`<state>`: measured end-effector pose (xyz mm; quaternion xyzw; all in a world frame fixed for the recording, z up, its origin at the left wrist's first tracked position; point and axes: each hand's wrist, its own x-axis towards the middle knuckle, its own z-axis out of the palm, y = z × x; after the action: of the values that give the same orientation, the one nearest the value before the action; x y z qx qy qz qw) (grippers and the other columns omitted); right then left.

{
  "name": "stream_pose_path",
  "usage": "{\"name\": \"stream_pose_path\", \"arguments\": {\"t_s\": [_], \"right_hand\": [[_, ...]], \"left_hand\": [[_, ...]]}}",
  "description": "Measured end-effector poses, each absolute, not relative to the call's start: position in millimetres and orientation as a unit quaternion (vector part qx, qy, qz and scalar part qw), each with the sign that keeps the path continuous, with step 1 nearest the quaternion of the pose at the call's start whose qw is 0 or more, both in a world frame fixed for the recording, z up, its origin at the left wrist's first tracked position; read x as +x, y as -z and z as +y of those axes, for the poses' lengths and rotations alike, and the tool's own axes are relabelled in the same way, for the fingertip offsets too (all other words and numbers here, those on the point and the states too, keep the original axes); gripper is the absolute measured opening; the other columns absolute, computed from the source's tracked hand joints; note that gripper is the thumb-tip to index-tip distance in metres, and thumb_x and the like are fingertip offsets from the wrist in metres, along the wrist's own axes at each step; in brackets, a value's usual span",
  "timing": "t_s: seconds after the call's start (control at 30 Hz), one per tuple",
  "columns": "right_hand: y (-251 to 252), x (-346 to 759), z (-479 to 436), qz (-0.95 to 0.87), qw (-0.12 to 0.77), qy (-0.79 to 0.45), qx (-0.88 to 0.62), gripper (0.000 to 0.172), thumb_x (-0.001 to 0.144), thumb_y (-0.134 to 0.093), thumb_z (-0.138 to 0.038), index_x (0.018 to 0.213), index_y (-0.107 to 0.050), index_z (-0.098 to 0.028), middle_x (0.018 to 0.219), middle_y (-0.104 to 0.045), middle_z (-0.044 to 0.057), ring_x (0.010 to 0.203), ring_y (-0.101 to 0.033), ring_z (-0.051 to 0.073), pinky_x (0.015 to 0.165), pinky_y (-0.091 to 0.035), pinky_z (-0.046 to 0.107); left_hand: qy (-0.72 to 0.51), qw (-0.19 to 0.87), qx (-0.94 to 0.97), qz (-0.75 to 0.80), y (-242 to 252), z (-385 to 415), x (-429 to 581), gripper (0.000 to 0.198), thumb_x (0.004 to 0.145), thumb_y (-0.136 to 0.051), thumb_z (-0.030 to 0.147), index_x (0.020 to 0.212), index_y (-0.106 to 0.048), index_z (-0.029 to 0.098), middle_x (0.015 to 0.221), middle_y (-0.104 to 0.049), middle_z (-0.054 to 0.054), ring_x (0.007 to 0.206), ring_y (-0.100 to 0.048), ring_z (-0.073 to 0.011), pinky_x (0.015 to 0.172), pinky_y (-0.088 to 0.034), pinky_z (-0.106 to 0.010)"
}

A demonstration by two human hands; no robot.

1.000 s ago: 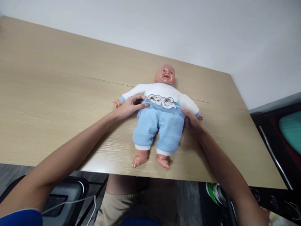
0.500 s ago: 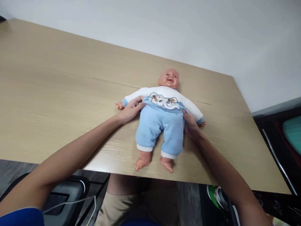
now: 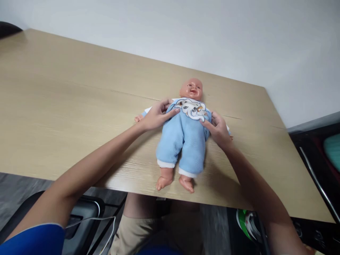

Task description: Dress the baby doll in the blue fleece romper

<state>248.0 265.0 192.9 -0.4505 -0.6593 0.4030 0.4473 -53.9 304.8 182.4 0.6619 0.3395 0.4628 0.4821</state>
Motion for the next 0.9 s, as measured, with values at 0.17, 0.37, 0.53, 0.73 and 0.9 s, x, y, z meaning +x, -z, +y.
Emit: {"name": "stream_pose_path", "arguments": {"t_s": [0.17,0.37,0.53,0.73,0.9], "right_hand": [[-177.5,263.3,295.5,-0.605,0.418,-0.463,-0.494,0.068,0.080,-0.097,-0.089,0.102,-0.074,-0.029,0.099,-0.080,0.003,0.099,-0.074,0.028,0.093,-0.066,0.040],[-140.1,272.3,277.2,-0.610,0.433,-0.373,-0.548,0.065,0.092,-0.082,-0.092,0.089,-0.073,-0.028,0.097,-0.081,0.005,0.109,-0.075,0.033,0.112,-0.065,0.049],[-130.0,256.7,267.5,-0.506,0.491,-0.484,-0.518,0.058,0.095,-0.081,-0.082,0.124,-0.083,-0.032,0.143,-0.088,0.009,0.151,-0.074,0.038,0.137,-0.058,0.057],[-126.3,257.0,279.3,-0.518,0.487,-0.488,-0.507,0.056,0.100,-0.072,-0.080,0.126,-0.082,-0.032,0.147,-0.087,0.008,0.161,-0.068,0.037,0.143,-0.052,0.060],[-140.9,290.6,275.3,-0.607,0.413,-0.448,-0.510,0.037,0.086,-0.093,-0.063,0.100,-0.080,-0.031,0.123,-0.088,0.008,0.144,-0.073,0.043,0.143,-0.049,0.063]], "left_hand": [[-0.425,0.529,0.634,0.371,-165.5,322.3,-54.4,0.069,0.088,-0.098,0.082,0.111,-0.076,0.020,0.088,-0.064,0.000,0.075,-0.052,-0.0157,0.067,-0.038,-0.030],[-0.411,0.474,0.689,0.363,-142.5,315.6,-80.2,0.060,0.093,-0.091,0.077,0.102,-0.072,0.021,0.101,-0.067,-0.003,0.095,-0.060,-0.0217,0.088,-0.047,-0.035],[-0.417,0.504,0.659,0.372,-134.7,313.7,-79.1,0.065,0.097,-0.084,0.085,0.105,-0.068,0.023,0.096,-0.062,-0.001,0.088,-0.054,-0.0205,0.084,-0.046,-0.035],[-0.454,0.555,0.594,0.365,-127.5,319.0,-68.9,0.070,0.097,-0.084,0.090,0.112,-0.069,0.023,0.094,-0.064,0.000,0.080,-0.053,-0.0178,0.075,-0.043,-0.032],[-0.407,0.492,0.695,0.331,-131.3,322.9,-98.5,0.061,0.098,-0.092,0.078,0.115,-0.073,0.023,0.110,-0.074,-0.006,0.100,-0.067,-0.0225,0.095,-0.056,-0.037]]}}
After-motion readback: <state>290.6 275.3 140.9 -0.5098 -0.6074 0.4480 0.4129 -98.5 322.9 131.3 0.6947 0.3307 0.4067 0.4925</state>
